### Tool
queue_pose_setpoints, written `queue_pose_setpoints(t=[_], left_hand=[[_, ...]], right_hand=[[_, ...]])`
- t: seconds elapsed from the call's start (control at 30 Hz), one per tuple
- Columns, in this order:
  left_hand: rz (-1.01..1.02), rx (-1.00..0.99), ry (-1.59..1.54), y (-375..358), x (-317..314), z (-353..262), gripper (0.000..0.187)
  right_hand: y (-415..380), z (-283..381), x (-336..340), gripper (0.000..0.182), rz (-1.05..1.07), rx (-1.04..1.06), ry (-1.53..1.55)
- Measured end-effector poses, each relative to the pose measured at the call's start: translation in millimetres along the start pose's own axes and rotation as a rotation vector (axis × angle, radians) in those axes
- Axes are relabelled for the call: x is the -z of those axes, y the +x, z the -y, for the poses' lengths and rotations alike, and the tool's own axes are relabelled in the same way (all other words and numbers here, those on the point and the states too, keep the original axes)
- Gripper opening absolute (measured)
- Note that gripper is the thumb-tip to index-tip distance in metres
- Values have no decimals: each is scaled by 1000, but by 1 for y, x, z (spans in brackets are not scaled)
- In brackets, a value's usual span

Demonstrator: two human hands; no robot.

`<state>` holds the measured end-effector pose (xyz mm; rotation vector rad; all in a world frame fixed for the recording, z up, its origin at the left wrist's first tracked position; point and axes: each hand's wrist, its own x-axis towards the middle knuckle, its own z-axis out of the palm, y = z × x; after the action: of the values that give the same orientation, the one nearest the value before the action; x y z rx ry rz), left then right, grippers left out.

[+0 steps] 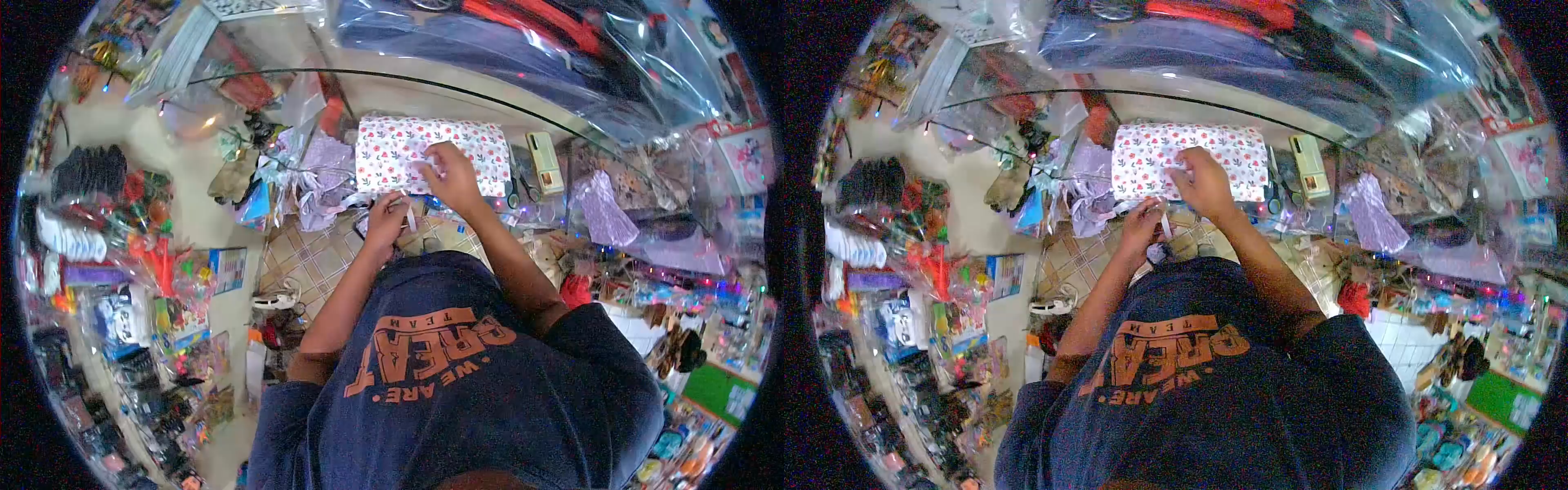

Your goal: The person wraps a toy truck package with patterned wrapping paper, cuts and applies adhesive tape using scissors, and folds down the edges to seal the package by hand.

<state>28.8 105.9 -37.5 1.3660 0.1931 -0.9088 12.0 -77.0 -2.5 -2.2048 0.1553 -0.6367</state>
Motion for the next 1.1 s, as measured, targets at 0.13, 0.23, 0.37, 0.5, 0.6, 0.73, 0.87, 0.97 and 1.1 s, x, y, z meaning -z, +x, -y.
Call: queue_pose_setpoints(t=[0.13, 0.23, 0.37, 0.5, 0.6, 0.73, 0.87, 0.97, 1.1], left_hand=[[-9, -11, -19, -1, -2, 0, 37], [41, -49, 1, -2, 1, 0, 40], [61, -74, -17, 4, 6, 5, 40], [69, -83, -48, 3, 3, 1, 33], [106, -105, -54, 6, 7, 5, 41], [101, -85, 1, 7, 8, 4, 41], [104, -42, 1, 11, 9, 1, 38], [99, -16, 1, 12, 10, -1, 35], [96, -27, 15, 13, 10, -1, 32]], right_hand=[[-35, -14, 35, 20, -400, -258, -103], [-66, -50, 53, 23, -742, -440, -148], [-98, -65, 80, 32, -648, -439, -676], [-109, -66, 86, 43, -442, -532, -766], [-116, -67, 86, 39, -464, -566, -786], [-124, -64, 85, 30, -476, -565, -714], [-127, -55, 87, 25, -470, -595, -707], [-129, -48, 89, 26, -413, -719, -780], [-135, -45, 97, 30, -305, -759, -712]])
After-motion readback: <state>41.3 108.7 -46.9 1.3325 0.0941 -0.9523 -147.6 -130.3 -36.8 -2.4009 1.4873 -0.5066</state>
